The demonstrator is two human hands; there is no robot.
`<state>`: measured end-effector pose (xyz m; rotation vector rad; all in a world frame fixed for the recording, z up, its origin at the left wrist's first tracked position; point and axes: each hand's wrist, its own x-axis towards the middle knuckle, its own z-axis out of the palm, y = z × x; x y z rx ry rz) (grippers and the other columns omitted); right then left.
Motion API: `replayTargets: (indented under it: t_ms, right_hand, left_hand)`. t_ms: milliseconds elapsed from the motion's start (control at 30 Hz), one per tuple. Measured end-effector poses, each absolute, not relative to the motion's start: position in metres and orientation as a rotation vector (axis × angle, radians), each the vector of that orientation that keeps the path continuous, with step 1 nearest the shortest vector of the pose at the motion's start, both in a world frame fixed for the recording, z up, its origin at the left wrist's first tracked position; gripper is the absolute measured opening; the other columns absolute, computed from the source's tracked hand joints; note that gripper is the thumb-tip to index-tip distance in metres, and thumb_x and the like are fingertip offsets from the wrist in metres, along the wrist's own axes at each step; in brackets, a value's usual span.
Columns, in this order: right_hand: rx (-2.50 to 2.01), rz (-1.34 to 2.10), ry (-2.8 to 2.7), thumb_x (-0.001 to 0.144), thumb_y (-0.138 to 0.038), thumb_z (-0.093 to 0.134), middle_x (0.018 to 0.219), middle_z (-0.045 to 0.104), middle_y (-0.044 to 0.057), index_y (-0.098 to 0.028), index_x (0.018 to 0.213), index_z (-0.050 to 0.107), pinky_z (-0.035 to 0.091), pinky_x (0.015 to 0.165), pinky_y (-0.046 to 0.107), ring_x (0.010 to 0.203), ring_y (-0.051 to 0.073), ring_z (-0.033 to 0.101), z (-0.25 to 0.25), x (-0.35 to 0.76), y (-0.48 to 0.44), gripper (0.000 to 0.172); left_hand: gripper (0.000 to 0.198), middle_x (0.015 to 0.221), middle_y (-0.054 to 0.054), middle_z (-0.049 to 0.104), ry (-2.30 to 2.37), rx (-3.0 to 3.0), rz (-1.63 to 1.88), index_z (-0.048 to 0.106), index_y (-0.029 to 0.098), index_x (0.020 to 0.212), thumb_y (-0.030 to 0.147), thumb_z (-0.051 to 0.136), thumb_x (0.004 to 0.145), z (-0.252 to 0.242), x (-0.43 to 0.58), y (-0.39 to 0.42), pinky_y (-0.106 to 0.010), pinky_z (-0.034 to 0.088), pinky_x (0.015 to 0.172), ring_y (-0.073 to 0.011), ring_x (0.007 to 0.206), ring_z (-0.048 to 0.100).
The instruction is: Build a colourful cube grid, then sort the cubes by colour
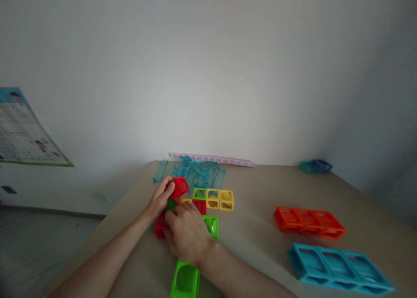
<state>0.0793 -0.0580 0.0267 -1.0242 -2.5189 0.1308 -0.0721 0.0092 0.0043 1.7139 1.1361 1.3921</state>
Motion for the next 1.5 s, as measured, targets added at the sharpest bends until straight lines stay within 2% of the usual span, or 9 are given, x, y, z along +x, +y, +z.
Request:
replayTargets:
  t_ms: [333,433,533,633,767,833,967,1233,1500]
  right_hand:
    - [-0.751,0.464,-2.263,0.073,-0.017,0.059,0.069,0.058,0.0,-0.019,0.076,0.055,0.039,0.063,0.025,0.064,0.014,0.052,0.032,0.088,-0.058,0.005]
    - [-0.694,0.639,-2.078,0.081,-0.021,0.055,0.064,0.056,-0.002,-0.019,0.077,0.055,0.038,0.057,0.022,0.058,0.012,0.05,0.039,0.103,-0.057,0.004]
    - [-0.722,0.678,-1.838,0.088,-0.028,0.052,0.069,0.059,0.0,-0.019,0.081,0.057,0.042,0.058,0.023,0.062,0.013,0.052,0.041,0.126,-0.052,0.013]
    - [-0.823,0.602,-1.615,0.089,-0.034,0.054,0.07,0.06,0.001,-0.018,0.086,0.059,0.043,0.058,0.024,0.062,0.014,0.053,0.034,0.143,-0.042,0.017]
    - [-0.962,0.534,-1.504,0.089,-0.038,0.057,0.069,0.06,0.001,-0.017,0.087,0.061,0.042,0.058,0.025,0.062,0.014,0.053,0.025,0.147,-0.033,0.022]
    - [-0.982,0.529,-1.496,0.089,-0.039,0.056,0.07,0.061,0.001,-0.017,0.087,0.062,0.043,0.059,0.025,0.063,0.014,0.053,0.024,0.144,-0.032,0.023]
    - [-0.993,0.545,-1.472,0.09,-0.04,0.057,0.07,0.061,0.001,-0.017,0.087,0.063,0.043,0.059,0.024,0.063,0.014,0.053,0.024,0.142,-0.032,0.024]
    - [-1.006,0.606,-1.553,0.09,-0.042,0.056,0.077,0.067,0.004,-0.016,0.093,0.067,0.046,0.064,0.026,0.07,0.017,0.06,0.02,0.139,-0.03,0.028]
    - [-0.972,0.652,-1.621,0.096,-0.042,0.044,0.097,0.072,0.007,-0.019,0.107,0.069,0.049,0.078,0.031,0.089,0.021,0.066,0.023,0.139,-0.033,0.036]
  left_hand:
    - [0.036,0.073,0.003,0.05,1.07,1.591,1.32,0.046,0.02,0.085,0.057,0.048,0.088,0.007,-0.073,0.007,-0.022,0.039,0.058,-0.0115,0.061,0.046]
    - [0.037,0.072,0.002,0.055,1.029,1.58,1.327,0.049,0.021,0.092,0.058,0.048,0.087,0.012,-0.075,0.006,-0.024,0.041,0.058,-0.0127,0.059,0.051]
    - [0.04,0.09,-0.005,0.063,1.046,1.717,1.519,0.053,0.02,0.1,0.057,0.048,0.088,0.016,-0.082,0.007,-0.028,0.047,0.073,-0.0177,0.078,0.059]
    - [0.033,0.114,-0.011,0.059,1.101,1.876,1.683,0.056,0.02,0.097,0.052,0.049,0.089,0.016,-0.086,0.007,-0.034,0.044,0.092,-0.0232,0.106,0.057]
    - [0.017,0.118,-0.012,0.056,1.134,2.056,1.696,0.06,0.021,0.09,0.037,0.057,0.087,0.01,-0.084,0.005,-0.039,0.041,0.101,-0.0249,0.114,0.053]
    - [0.021,0.119,-0.012,0.056,1.051,2.03,1.697,0.059,0.021,0.099,0.032,0.064,0.083,0.005,-0.081,0.004,-0.039,0.043,0.1,-0.0245,0.113,0.055]
    - [0.052,0.12,-0.013,0.06,0.964,1.952,1.663,0.052,0.021,0.123,0.03,0.073,0.076,0.002,-0.075,0.001,-0.039,0.047,0.098,-0.0243,0.11,0.06]
    - [0.054,0.109,-0.012,0.069,0.833,2.422,1.581,0.062,0.021,0.122,0.034,0.078,0.073,0.018,-0.071,-0.008,-0.041,0.05,0.091,-0.0251,0.101,0.062]
    - [0.054,0.107,-0.01,0.068,0.793,2.382,1.544,0.061,0.021,0.122,0.033,0.078,0.072,0.017,-0.069,-0.011,-0.038,0.05,0.089,-0.0238,0.101,0.061]
